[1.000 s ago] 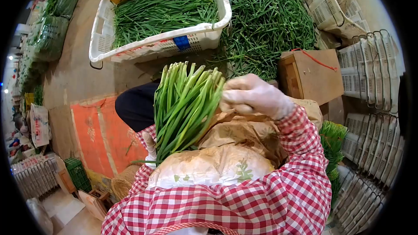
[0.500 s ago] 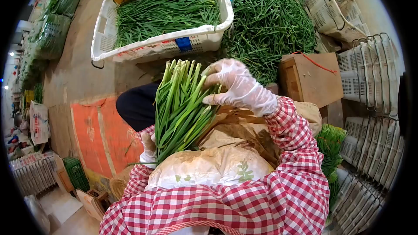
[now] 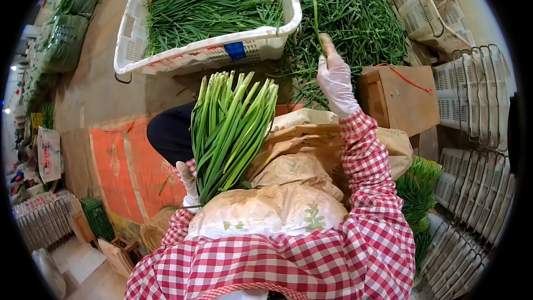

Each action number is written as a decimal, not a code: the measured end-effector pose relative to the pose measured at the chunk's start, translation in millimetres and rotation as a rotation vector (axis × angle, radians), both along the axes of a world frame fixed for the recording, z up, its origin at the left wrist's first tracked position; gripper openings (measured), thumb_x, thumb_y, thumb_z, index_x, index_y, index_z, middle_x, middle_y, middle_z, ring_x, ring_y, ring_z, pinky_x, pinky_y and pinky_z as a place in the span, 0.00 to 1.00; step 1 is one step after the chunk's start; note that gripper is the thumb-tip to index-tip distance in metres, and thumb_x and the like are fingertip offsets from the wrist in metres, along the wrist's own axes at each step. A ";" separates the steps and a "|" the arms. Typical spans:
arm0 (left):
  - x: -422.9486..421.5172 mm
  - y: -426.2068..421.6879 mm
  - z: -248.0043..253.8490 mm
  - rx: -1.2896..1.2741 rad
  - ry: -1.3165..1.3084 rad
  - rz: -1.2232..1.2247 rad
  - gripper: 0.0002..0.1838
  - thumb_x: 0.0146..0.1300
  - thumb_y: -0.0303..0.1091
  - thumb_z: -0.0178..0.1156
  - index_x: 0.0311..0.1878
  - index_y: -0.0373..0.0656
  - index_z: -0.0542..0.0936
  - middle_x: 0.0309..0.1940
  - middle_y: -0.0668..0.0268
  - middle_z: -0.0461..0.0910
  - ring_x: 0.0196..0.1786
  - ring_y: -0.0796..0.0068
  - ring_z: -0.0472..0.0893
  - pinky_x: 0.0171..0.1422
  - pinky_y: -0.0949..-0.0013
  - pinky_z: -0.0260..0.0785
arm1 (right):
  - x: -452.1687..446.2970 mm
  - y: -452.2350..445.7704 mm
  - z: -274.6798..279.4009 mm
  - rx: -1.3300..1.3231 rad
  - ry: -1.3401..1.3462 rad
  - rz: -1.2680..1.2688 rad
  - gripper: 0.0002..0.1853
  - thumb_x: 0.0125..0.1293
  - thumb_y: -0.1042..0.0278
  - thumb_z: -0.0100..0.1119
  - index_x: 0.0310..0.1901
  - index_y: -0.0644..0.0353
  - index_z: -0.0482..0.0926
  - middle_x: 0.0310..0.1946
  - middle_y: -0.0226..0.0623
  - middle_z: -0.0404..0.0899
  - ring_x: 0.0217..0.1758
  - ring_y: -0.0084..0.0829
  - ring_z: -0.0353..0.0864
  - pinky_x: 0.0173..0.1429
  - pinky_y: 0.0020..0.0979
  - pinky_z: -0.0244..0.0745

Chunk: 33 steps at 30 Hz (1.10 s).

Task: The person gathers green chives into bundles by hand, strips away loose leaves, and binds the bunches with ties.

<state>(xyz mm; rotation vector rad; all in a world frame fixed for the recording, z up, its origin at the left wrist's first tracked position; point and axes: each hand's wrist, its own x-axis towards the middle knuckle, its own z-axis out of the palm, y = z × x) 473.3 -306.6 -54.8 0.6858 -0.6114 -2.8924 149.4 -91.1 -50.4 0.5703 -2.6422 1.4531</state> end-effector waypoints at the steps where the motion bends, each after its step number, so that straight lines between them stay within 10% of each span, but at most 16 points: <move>1: -1.0 -1.6 0.0 0.045 0.052 -0.024 0.50 0.50 0.74 0.54 0.63 0.39 0.67 0.55 0.57 0.75 0.51 0.63 0.79 0.54 0.60 0.75 | -0.3 3.8 -13.0 0.083 0.161 -0.046 0.23 0.68 0.78 0.42 0.65 0.61 0.64 0.54 0.48 0.75 0.58 0.36 0.75 0.61 0.30 0.70; 2: -2.1 -2.6 -0.2 0.092 0.104 -0.048 0.50 0.50 0.74 0.54 0.63 0.39 0.67 0.55 0.57 0.76 0.51 0.63 0.79 0.54 0.60 0.75 | -0.5 6.1 -23.3 0.168 0.322 -0.093 0.25 0.68 0.79 0.41 0.67 0.60 0.60 0.58 0.50 0.72 0.61 0.37 0.73 0.63 0.31 0.68; 6: -1.1 -6.6 -0.8 0.149 0.152 -0.109 0.51 0.50 0.75 0.53 0.64 0.38 0.65 0.56 0.57 0.74 0.52 0.63 0.78 0.55 0.61 0.73 | 46.8 -5.2 88.7 -0.400 -0.718 0.152 0.11 0.68 0.71 0.52 0.48 0.65 0.77 0.32 0.39 0.82 0.31 0.27 0.82 0.36 0.25 0.80; 9: -5.1 -4.0 5.5 0.031 0.112 -0.132 0.53 0.50 0.77 0.50 0.65 0.38 0.63 0.58 0.57 0.73 0.53 0.64 0.77 0.57 0.63 0.72 | 66.2 -13.1 97.0 -0.612 -0.965 0.276 0.09 0.68 0.66 0.55 0.41 0.63 0.78 0.27 0.32 0.81 0.26 0.17 0.78 0.30 0.19 0.77; 14: -13.9 6.3 26.7 -0.323 -0.074 -0.123 0.53 0.51 0.78 0.47 0.66 0.38 0.62 0.58 0.58 0.73 0.53 0.66 0.76 0.58 0.65 0.70 | 76.2 -32.3 83.0 -0.516 -1.022 0.245 0.18 0.63 0.71 0.59 0.52 0.67 0.66 0.43 0.39 0.76 0.30 0.21 0.78 0.34 0.22 0.79; 26: -14.2 16.7 8.0 -0.026 0.059 -0.088 0.49 0.54 0.75 0.47 0.66 0.42 0.64 0.61 0.59 0.70 0.58 0.65 0.73 0.63 0.61 0.67 | 83.1 -35.7 101.9 -0.145 -0.971 0.567 0.34 0.61 0.73 0.61 0.68 0.54 0.58 0.27 0.28 0.79 0.22 0.16 0.77 0.23 0.17 0.68; 31: -17.5 17.3 13.7 0.175 0.230 -0.088 0.49 0.54 0.75 0.49 0.68 0.45 0.61 0.63 0.59 0.68 0.61 0.63 0.71 0.66 0.58 0.64 | 49.8 -14.1 112.5 -0.010 -1.051 0.643 0.41 0.62 0.78 0.57 0.71 0.64 0.42 0.26 0.37 0.79 0.21 0.19 0.76 0.23 0.17 0.73; 33: -17.2 18.1 12.4 0.132 0.176 -0.093 0.49 0.54 0.74 0.50 0.68 0.45 0.61 0.64 0.59 0.68 0.61 0.63 0.71 0.66 0.58 0.64 | 41.3 -9.5 110.3 0.125 -0.794 0.698 0.32 0.61 0.76 0.56 0.67 0.62 0.58 0.28 0.37 0.79 0.27 0.22 0.78 0.30 0.24 0.75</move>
